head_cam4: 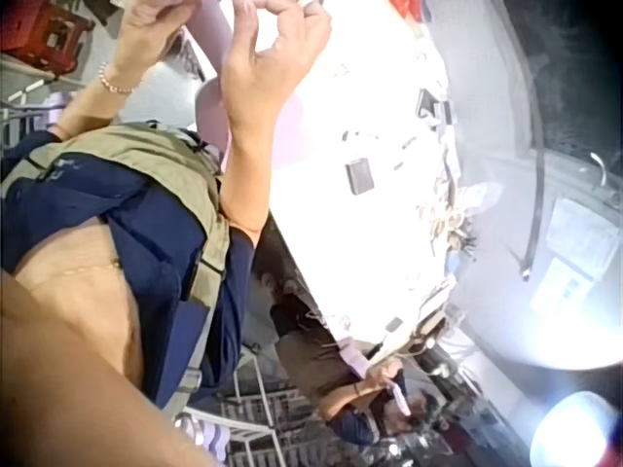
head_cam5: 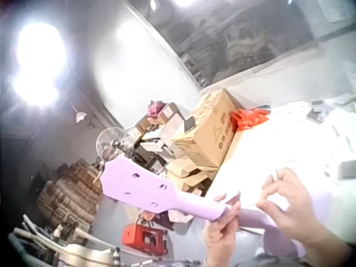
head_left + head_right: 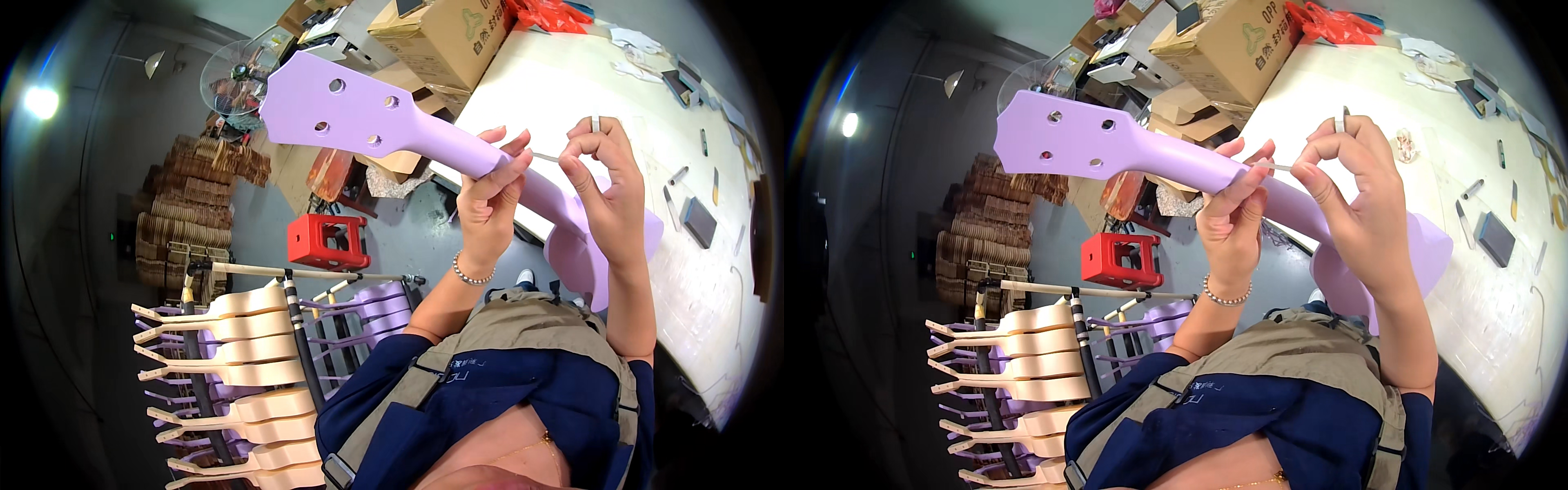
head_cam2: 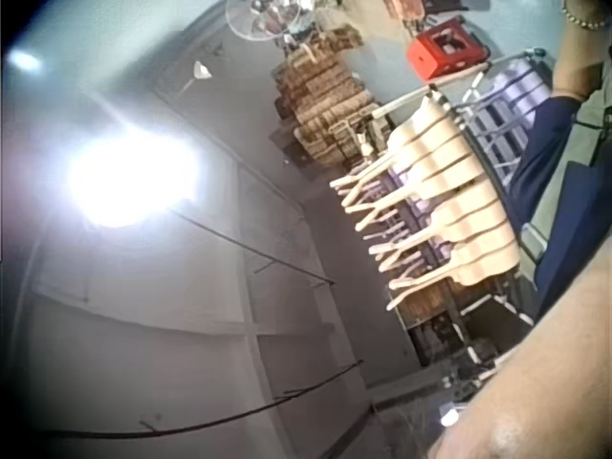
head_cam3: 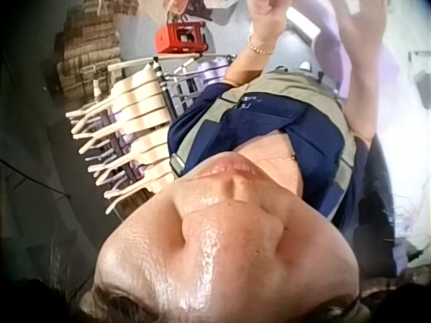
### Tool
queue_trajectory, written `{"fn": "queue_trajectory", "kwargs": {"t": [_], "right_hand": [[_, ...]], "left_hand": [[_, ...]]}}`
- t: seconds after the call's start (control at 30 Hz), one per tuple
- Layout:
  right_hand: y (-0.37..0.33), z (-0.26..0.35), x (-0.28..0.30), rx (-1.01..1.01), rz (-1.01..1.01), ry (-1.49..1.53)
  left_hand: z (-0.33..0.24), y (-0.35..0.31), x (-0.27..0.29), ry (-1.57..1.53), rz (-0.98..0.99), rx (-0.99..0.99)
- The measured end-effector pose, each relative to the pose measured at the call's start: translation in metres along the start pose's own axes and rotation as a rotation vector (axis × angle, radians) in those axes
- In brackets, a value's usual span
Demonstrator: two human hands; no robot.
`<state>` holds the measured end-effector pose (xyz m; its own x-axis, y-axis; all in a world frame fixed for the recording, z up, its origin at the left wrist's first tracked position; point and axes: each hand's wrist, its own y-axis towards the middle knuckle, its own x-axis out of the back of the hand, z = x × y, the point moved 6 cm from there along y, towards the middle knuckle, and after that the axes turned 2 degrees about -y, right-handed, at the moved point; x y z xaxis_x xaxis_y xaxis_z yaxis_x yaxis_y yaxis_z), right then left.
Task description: The person assembles purple plastic parts by inserting small rings into holes and using a utility knife to trim excess material. They repeatedly pick up parts from a rack, work at a table, and place finished pieces back on the rack.
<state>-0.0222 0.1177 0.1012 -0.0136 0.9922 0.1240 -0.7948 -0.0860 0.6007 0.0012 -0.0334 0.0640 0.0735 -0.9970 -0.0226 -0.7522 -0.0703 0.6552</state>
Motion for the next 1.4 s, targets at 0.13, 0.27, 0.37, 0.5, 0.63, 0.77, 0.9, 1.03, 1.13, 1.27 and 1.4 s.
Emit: {"fn": "queue_trajectory", "kwargs": {"t": [0.13, 0.27, 0.37, 0.5, 0.63, 0.77, 0.9, 1.03, 1.13, 1.27, 1.4], "right_hand": [[0.005, 0.004, -0.005, 0.021, 0.042, 0.005], [0.013, 0.012, -0.012, 0.058, 0.081, 0.009], [0.022, 0.02, -0.017, 0.069, 0.133, 0.001], [0.032, 0.028, -0.028, 0.162, 0.157, 0.052], [0.038, 0.037, -0.036, 0.133, 0.275, 0.049], [0.051, 0.06, -0.046, 0.272, 0.278, 0.032], [0.068, 0.086, -0.062, 0.383, 0.297, 0.003], [0.079, 0.102, -0.073, 0.432, 0.2, 0.03], [0.084, 0.107, -0.076, 0.484, 0.042, -0.037], [0.082, 0.109, -0.076, 0.484, -0.111, -0.123], [0.084, 0.11, -0.076, 0.407, -0.037, -0.17]], "left_hand": [[-0.001, -0.001, -0.001, -0.064, -0.01, 0.04], [-0.004, -0.002, -0.003, -0.083, -0.021, 0.079], [-0.003, -0.004, -0.001, -0.046, -0.021, 0.07], [0.001, -0.008, 0.0, -0.073, -0.034, 0.04], [0.005, -0.015, 0.003, -0.065, -0.064, 0.077], [0.011, -0.023, 0.006, -0.146, -0.114, 0.081], [0.015, -0.023, 0.007, -0.012, -0.048, 0.139], [0.01, -0.017, 0.001, 0.021, -0.028, 0.091], [0.01, -0.017, -0.001, 0.012, -0.039, 0.054], [0.015, -0.02, -0.001, -0.069, -0.08, 0.075], [0.015, -0.021, 0.0, 0.1, -0.041, 0.051]]}}
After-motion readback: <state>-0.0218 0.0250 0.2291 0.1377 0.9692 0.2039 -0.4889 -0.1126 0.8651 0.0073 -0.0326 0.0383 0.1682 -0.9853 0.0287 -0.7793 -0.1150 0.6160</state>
